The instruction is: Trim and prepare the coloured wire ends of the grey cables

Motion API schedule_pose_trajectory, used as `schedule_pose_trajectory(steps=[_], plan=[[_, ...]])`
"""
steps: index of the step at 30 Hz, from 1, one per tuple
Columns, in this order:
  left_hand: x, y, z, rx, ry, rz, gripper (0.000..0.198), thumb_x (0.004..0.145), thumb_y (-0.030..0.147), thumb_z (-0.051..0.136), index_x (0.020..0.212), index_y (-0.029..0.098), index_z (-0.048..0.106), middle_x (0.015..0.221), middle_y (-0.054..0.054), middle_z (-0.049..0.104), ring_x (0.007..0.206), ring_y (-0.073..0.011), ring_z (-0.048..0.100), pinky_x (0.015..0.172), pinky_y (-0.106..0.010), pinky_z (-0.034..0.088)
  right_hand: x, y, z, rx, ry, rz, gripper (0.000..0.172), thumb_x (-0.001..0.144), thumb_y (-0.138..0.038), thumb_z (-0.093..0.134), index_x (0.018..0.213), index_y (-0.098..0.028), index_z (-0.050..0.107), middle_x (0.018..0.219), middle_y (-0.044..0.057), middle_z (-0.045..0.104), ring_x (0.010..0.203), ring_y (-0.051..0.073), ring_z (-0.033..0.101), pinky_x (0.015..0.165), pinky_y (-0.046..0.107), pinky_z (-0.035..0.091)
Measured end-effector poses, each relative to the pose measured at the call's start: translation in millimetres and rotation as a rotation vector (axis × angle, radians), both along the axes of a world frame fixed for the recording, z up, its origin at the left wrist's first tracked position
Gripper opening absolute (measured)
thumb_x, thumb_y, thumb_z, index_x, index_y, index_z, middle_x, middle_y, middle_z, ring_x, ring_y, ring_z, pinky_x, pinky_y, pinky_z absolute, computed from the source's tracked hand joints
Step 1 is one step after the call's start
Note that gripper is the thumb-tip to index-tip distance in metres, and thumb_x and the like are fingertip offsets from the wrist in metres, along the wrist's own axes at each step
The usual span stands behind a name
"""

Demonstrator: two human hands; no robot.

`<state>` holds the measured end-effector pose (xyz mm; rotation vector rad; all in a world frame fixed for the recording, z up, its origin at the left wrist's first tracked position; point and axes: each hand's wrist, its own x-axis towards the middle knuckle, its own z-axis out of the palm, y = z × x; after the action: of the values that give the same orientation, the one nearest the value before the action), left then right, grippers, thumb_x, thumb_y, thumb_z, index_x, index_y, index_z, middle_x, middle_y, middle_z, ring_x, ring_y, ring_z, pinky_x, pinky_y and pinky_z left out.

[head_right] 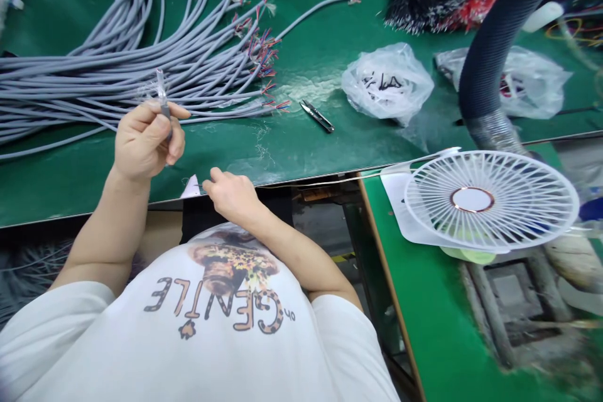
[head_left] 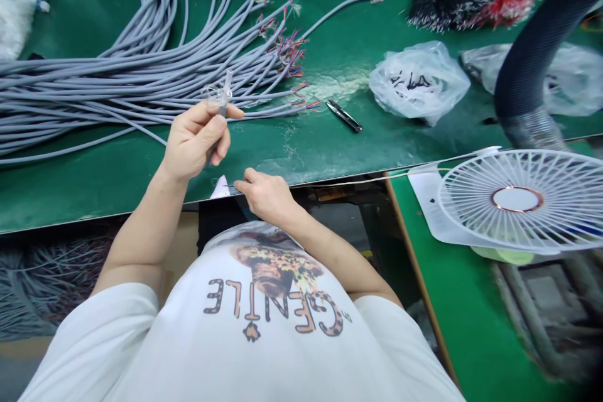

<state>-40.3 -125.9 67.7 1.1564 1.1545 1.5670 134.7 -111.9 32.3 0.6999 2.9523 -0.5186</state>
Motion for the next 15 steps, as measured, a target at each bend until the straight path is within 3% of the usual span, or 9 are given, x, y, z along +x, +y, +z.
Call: schedule_pose_trajectory(steps=[4,8,15], plan=[[-2,-3,0.0,0.002,-0.013,0.017,0.032,0.079,0.047,0.067,0.086,0.015,0.069,0.043,0.003,0.050,0.027,-0.0075,0.041,0.028,-0.020,0.026,-20,-7,-4.1,0.037,0.008,0.021,0.030,0.097,-0.019,0.033,0.108,-0.020,0.061,0.104,0.009,0.058,0.083,0.018,0.059,0.055,0.027,0.034],[-6,-8,0.9,0.051,0.069,0.017,0.030,0.080,0.051,0.065,0.087,0.023,0.069,0.044,0.004,0.050,0.028,-0.0067,0.041,0.030,-0.020,0.027,-33,-11,-8.9,0.077,0.038,0.055,0.030,0.097,-0.017,0.031,0.106,-0.018,0.060,0.106,0.010,0.058,0.081,0.018,0.059,0.052,0.028,0.033],[-9,-12,-0.3,0.131,0.159,-0.019,0.029,0.087,0.050,0.056,0.095,0.026,0.069,0.045,0.004,0.049,0.031,-0.0074,0.045,0.034,-0.020,0.030,-20,0,-10.0,0.067,0.070,0.281,0.024,0.093,-0.014,0.039,0.094,-0.017,0.063,0.104,0.007,0.061,0.080,0.016,0.058,0.051,0.029,0.023]])
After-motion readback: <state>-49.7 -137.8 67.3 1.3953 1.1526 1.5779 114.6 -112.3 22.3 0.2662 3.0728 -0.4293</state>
